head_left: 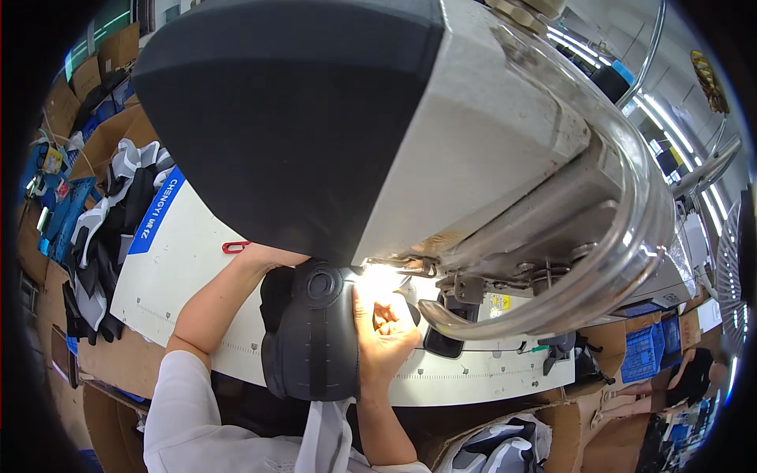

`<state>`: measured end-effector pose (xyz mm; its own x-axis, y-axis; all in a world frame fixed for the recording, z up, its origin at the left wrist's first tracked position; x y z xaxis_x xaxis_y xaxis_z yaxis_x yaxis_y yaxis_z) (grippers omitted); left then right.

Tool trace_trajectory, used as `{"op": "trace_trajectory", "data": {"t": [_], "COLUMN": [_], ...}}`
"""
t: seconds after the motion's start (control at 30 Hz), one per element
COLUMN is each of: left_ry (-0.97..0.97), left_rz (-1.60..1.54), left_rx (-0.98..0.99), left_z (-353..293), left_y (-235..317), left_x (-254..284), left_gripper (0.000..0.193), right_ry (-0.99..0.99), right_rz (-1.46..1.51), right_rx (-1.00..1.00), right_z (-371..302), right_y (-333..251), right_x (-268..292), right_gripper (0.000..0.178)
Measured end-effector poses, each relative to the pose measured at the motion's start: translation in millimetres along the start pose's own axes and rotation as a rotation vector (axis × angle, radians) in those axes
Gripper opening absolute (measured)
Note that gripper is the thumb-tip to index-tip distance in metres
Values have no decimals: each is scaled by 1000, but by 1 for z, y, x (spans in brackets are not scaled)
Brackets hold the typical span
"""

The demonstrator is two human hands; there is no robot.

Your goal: The person stitches shoe components together using a sewing machine and trims excess thread using snips.

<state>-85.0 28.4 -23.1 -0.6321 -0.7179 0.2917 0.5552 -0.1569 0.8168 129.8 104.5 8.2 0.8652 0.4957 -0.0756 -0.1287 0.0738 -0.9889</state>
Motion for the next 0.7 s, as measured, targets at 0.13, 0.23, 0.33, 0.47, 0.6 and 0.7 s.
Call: {"op": "trace_trajectory", "data": {"t": [0.13, 0.23, 0.33, 0.47, 0.6, 0.7], "left_ry": [47, 79, 114, 156, 189, 220], "left_rz": [-88, -149, -216, -321, -435, -528], "left_rx": [21, 45, 65, 91, 113, 124], "left_z": [-1, -6, -6, -2, -3, -9], "left_y": [0, -2, -6, -14, -24, -35], "left_x": [-7, -10, -11, -11, -13, -6], "left_gripper": [26, 27, 27, 28, 29, 30], "right_ry": [85, 7, 31, 56, 58, 63], "right_rz": [53, 172, 94, 108, 103, 81], "right_rx": [57, -62, 16, 28, 27, 33], "right_z": [1, 7, 9, 11, 12, 11], "right_y": [22, 15, 14, 18, 19, 20], "right_x": [3, 5, 4, 4, 6, 5], "right_gripper": [6, 6, 4, 3, 4, 5]}}
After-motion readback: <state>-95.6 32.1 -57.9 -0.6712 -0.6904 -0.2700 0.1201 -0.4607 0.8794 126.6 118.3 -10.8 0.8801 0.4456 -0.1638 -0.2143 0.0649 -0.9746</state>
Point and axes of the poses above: each hand's wrist, its own z-axis towards the middle knuckle, its own x-axis out of the back of the hand, y = z × x, the point moved 2 cm from there along z, towards the middle knuckle, and after that the axes turned 7 degrees about y, right-handed, at the moved point
